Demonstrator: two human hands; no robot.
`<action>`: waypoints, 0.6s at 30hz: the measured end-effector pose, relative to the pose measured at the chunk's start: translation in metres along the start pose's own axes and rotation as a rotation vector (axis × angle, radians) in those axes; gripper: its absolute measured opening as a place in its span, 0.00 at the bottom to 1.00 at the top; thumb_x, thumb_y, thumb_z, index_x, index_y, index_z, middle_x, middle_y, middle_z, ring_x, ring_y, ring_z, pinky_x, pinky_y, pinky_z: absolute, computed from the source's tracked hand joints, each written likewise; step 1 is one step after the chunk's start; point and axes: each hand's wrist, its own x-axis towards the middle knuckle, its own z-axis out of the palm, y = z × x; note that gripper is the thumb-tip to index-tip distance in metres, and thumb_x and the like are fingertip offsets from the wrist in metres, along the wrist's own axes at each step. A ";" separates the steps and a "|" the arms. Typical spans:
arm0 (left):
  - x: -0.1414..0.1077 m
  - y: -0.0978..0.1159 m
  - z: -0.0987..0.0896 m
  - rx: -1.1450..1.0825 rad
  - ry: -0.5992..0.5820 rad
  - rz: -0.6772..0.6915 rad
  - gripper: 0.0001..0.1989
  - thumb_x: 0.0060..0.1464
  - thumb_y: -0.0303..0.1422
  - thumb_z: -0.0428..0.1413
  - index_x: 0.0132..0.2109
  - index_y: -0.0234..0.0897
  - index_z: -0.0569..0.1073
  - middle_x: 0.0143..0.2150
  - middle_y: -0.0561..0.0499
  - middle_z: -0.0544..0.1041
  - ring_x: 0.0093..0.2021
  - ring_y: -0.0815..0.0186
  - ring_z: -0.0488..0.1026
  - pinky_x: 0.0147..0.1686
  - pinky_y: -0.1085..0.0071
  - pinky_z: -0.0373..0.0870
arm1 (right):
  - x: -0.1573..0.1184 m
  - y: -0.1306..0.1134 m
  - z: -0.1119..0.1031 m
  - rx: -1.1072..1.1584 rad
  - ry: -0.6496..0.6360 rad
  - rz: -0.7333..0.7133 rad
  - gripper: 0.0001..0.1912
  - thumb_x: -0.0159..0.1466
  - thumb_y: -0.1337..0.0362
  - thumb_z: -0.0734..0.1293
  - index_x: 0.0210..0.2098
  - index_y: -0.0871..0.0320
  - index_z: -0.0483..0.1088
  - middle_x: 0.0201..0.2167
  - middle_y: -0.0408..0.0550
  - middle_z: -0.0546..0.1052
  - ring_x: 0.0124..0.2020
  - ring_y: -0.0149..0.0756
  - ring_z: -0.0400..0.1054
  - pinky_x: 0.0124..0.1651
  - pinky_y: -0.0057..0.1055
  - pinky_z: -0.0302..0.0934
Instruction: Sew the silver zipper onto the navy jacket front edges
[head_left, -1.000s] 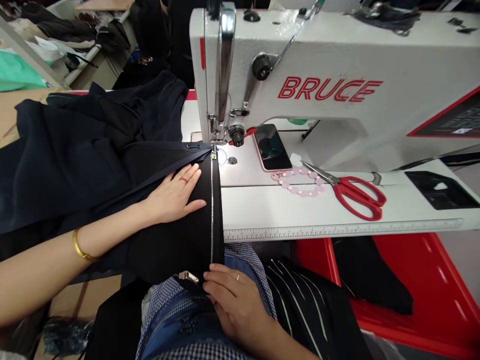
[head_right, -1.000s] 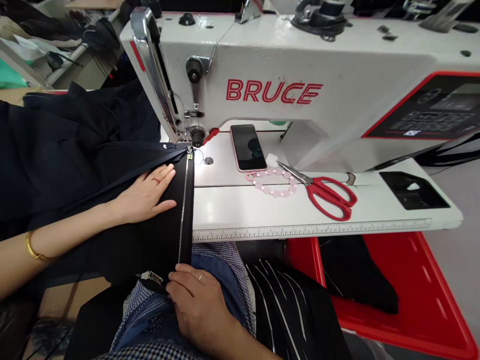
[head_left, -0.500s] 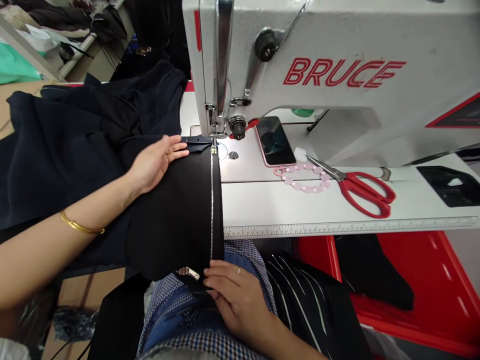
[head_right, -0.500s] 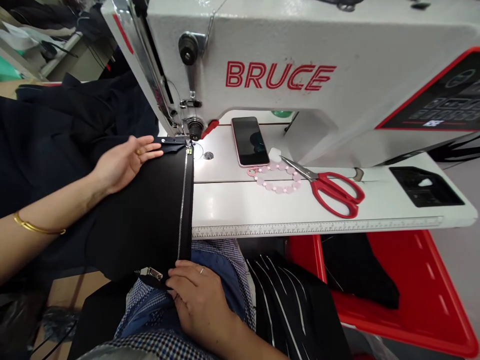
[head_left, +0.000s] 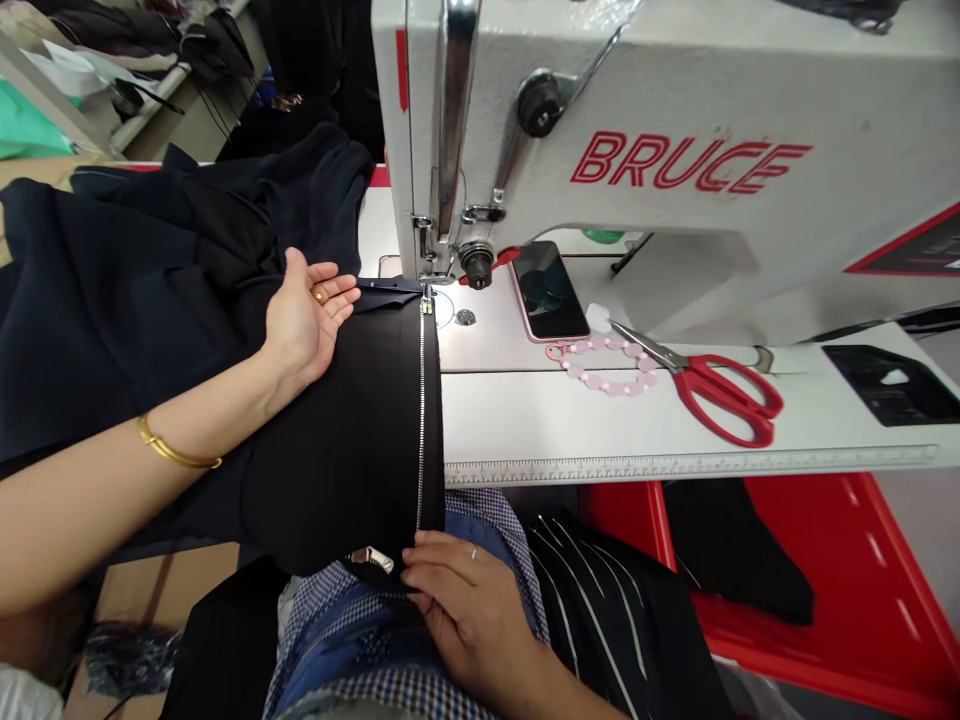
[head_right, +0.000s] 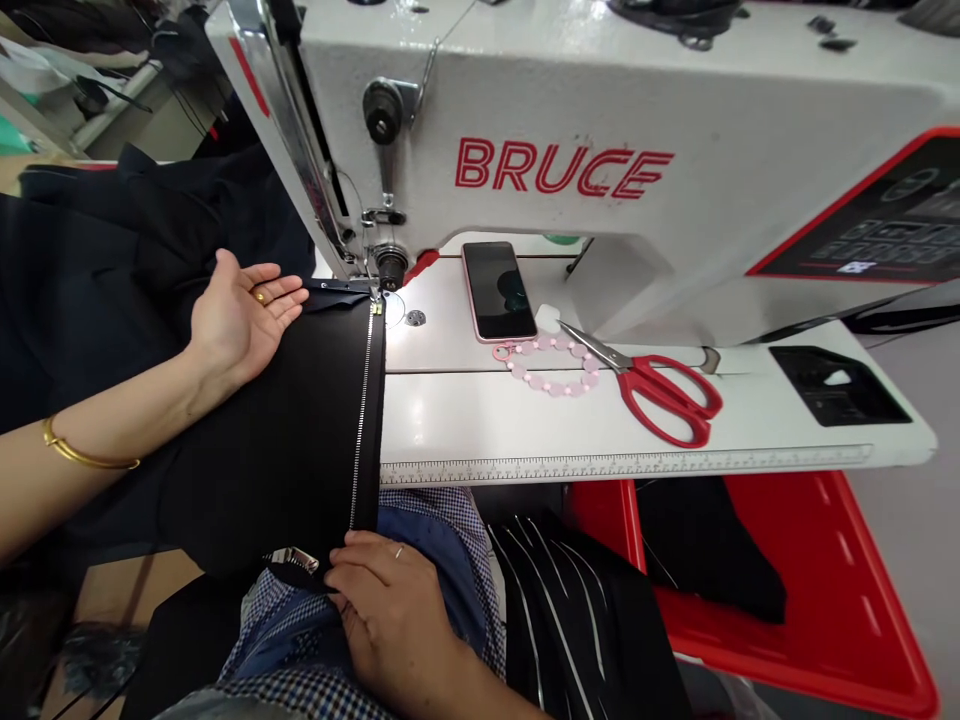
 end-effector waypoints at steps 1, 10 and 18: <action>0.000 -0.001 -0.002 0.021 -0.023 0.040 0.26 0.58 0.49 0.35 0.30 0.36 0.69 0.32 0.47 0.74 0.38 0.64 0.73 0.48 0.66 0.65 | 0.000 0.000 0.000 0.003 0.004 -0.001 0.07 0.60 0.71 0.61 0.36 0.60 0.71 0.35 0.47 0.78 0.43 0.31 0.71 0.47 0.27 0.67; -0.021 -0.014 -0.012 1.225 -0.868 0.742 0.23 0.56 0.42 0.46 0.56 0.35 0.64 0.59 0.43 0.62 0.61 0.55 0.55 0.58 0.55 0.51 | 0.002 0.000 -0.002 0.008 0.005 0.001 0.08 0.60 0.71 0.61 0.36 0.59 0.71 0.35 0.47 0.78 0.41 0.29 0.71 0.46 0.25 0.67; 0.030 -0.001 0.005 0.844 -0.685 0.360 0.15 0.52 0.38 0.52 0.43 0.35 0.72 0.51 0.52 0.71 0.56 0.57 0.60 0.59 0.61 0.49 | 0.005 0.002 -0.006 0.028 -0.064 0.004 0.09 0.59 0.71 0.60 0.36 0.58 0.70 0.36 0.45 0.78 0.40 0.28 0.72 0.50 0.24 0.65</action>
